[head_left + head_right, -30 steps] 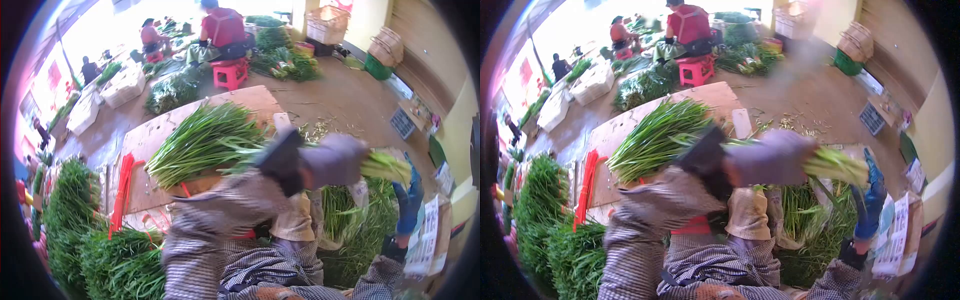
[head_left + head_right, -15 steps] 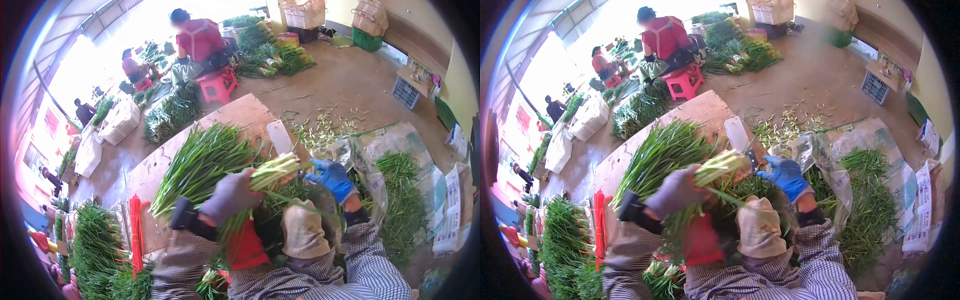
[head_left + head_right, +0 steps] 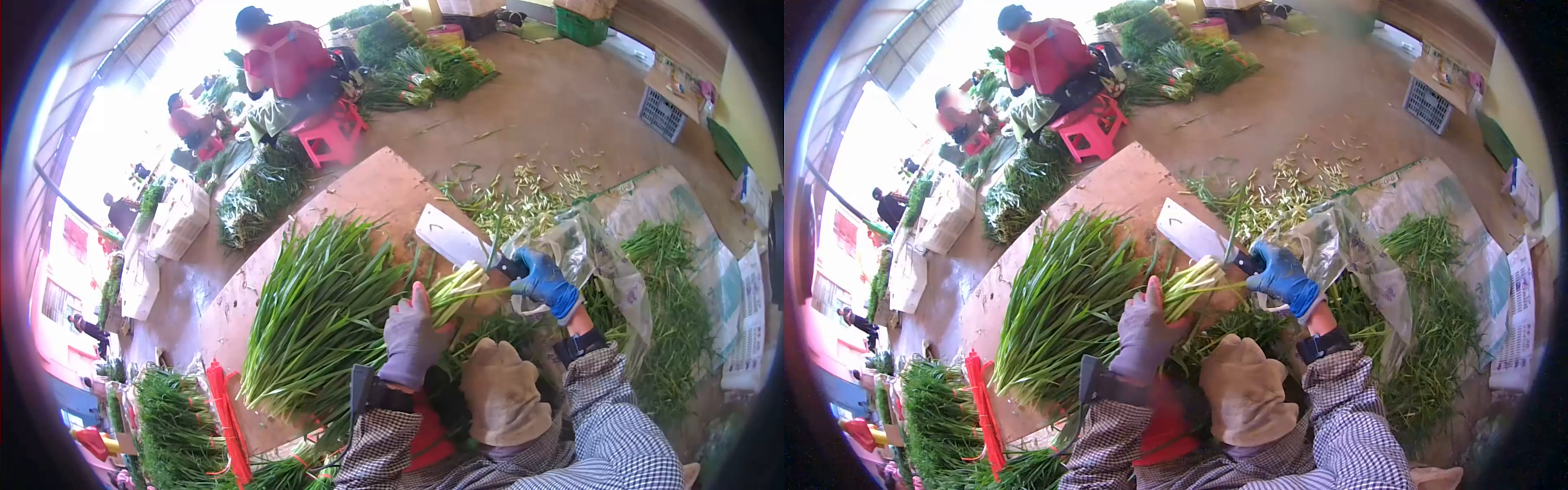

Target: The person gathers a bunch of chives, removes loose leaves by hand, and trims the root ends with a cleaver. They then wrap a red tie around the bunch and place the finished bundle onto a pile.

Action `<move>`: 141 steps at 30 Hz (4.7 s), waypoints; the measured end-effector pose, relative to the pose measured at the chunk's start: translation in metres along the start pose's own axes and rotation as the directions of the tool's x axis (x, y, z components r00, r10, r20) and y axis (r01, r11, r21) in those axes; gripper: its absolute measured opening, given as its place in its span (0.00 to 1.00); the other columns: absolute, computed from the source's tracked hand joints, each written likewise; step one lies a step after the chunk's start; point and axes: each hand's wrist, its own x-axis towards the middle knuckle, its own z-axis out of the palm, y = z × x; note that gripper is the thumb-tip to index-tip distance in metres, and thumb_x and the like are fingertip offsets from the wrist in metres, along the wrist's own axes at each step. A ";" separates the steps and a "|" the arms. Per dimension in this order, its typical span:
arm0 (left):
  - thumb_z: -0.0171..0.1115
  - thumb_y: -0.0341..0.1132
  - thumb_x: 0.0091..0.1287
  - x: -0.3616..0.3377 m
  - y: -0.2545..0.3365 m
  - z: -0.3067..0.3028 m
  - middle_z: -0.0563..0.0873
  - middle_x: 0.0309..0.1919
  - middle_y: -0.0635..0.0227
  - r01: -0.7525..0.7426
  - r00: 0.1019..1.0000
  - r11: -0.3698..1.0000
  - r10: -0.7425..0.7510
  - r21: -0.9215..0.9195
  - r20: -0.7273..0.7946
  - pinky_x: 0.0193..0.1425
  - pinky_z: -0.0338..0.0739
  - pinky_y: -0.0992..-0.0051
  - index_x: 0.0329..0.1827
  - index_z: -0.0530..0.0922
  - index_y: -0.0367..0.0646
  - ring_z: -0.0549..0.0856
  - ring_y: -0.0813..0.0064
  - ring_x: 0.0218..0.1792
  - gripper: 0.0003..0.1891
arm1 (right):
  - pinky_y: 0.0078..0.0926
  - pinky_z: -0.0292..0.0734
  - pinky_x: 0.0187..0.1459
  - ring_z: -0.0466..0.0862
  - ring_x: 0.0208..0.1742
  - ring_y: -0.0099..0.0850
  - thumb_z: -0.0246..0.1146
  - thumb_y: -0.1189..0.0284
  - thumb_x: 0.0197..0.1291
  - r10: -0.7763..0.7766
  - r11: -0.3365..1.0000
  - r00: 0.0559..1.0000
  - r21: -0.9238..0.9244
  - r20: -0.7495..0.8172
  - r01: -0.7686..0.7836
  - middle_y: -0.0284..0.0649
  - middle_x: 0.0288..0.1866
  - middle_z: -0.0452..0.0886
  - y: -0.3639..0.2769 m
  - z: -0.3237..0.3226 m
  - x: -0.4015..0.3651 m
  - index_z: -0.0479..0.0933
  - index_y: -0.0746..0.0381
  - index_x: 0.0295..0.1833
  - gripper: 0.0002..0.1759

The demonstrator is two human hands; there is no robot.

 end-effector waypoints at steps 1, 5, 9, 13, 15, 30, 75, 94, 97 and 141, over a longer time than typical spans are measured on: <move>0.76 0.55 0.48 0.000 0.001 -0.003 0.80 0.49 0.51 0.002 0.999 0.999 -0.003 -0.041 -0.036 0.52 0.78 0.56 0.70 0.68 0.38 0.80 0.51 0.51 0.48 | 0.36 0.76 0.38 0.83 0.32 0.38 0.70 0.65 0.44 0.011 1.000 1.000 -0.002 -0.002 -0.011 0.47 0.30 0.81 0.000 -0.004 -0.003 0.78 0.64 0.41 0.19; 0.75 0.55 0.52 0.015 -0.018 -0.018 0.81 0.47 0.46 -0.024 0.999 0.978 0.033 -0.208 0.043 0.57 0.77 0.59 0.57 0.79 0.36 0.80 0.50 0.53 0.36 | 0.36 0.76 0.36 0.83 0.32 0.35 0.69 0.67 0.49 -0.028 0.998 0.999 0.058 0.041 0.026 0.46 0.28 0.80 0.003 -0.013 -0.016 0.79 0.65 0.41 0.16; 0.74 0.55 0.55 0.034 -0.037 -0.023 0.84 0.45 0.47 -0.043 0.994 0.955 0.070 -0.293 0.085 0.56 0.77 0.64 0.53 0.81 0.32 0.83 0.57 0.50 0.34 | 0.41 0.78 0.37 0.84 0.35 0.45 0.68 0.67 0.52 -0.128 0.979 0.981 -0.178 -0.147 0.101 0.48 0.34 0.83 -0.019 -0.020 -0.032 0.81 0.62 0.48 0.18; 0.71 0.61 0.55 0.049 -0.041 -0.027 0.84 0.48 0.39 0.133 0.922 0.865 0.072 -0.483 0.381 0.58 0.77 0.60 0.52 0.81 0.31 0.84 0.50 0.51 0.38 | 0.43 0.80 0.42 0.85 0.41 0.49 0.63 0.72 0.54 -0.387 0.907 0.902 -0.254 -0.192 0.336 0.49 0.41 0.84 -0.036 0.001 -0.052 0.80 0.60 0.55 0.20; 0.71 0.63 0.55 0.048 -0.045 -0.016 0.83 0.49 0.41 0.061 0.964 0.893 0.063 -0.445 0.258 0.57 0.77 0.59 0.59 0.77 0.29 0.84 0.50 0.51 0.43 | 0.42 0.80 0.45 0.85 0.43 0.48 0.64 0.72 0.54 -0.355 0.911 0.934 -0.242 -0.043 0.335 0.49 0.44 0.84 -0.049 0.002 -0.062 0.80 0.61 0.57 0.22; 0.69 0.66 0.51 -0.035 -0.023 -0.010 0.67 0.69 0.38 -0.147 0.988 0.962 0.152 0.231 -0.002 0.73 0.58 0.49 0.78 0.54 0.36 0.68 0.43 0.69 0.59 | 0.32 0.80 0.50 0.87 0.49 0.42 0.66 0.72 0.59 -0.096 0.984 0.972 0.129 -0.216 0.126 0.51 0.49 0.86 -0.024 -0.004 -0.091 0.75 0.65 0.64 0.26; 0.69 0.39 0.45 -0.023 -0.016 -0.005 0.78 0.40 0.58 -0.233 0.936 0.968 0.249 0.090 -0.250 0.48 0.70 0.55 0.28 0.81 0.44 0.77 0.54 0.44 0.10 | 0.35 0.80 0.42 0.86 0.39 0.44 0.67 0.75 0.58 -0.112 0.988 0.970 0.077 -0.217 0.131 0.50 0.41 0.84 -0.042 -0.002 -0.165 0.78 0.67 0.58 0.21; 0.73 0.46 0.54 -0.019 -0.003 -0.019 0.77 0.56 0.52 -0.243 0.923 0.966 0.258 0.088 -0.285 0.60 0.72 0.56 0.62 0.74 0.39 0.77 0.50 0.54 0.34 | 0.38 0.79 0.39 0.83 0.37 0.44 0.64 0.70 0.61 -0.260 0.937 0.965 -0.247 -0.021 0.247 0.46 0.38 0.82 -0.062 0.009 -0.152 0.76 0.57 0.65 0.25; 0.71 0.54 0.55 -0.007 -0.003 -0.010 0.76 0.57 0.50 -0.222 0.928 0.951 0.274 0.217 -0.253 0.61 0.71 0.57 0.69 0.68 0.35 0.77 0.49 0.55 0.43 | 0.39 0.79 0.38 0.83 0.37 0.45 0.63 0.70 0.61 -0.256 0.937 0.967 -0.245 -0.007 0.247 0.46 0.39 0.82 -0.060 0.009 -0.152 0.76 0.57 0.64 0.24; 0.66 0.56 0.61 0.004 -0.018 0.025 0.77 0.55 0.54 -0.235 0.969 0.960 0.244 0.151 -0.044 0.56 0.72 0.55 0.71 0.66 0.36 0.76 0.49 0.54 0.42 | 0.46 0.79 0.45 0.85 0.44 0.52 0.64 0.61 0.61 -0.195 0.910 0.978 -0.385 -0.070 0.154 0.54 0.41 0.84 -0.024 0.003 -0.005 0.76 0.64 0.56 0.23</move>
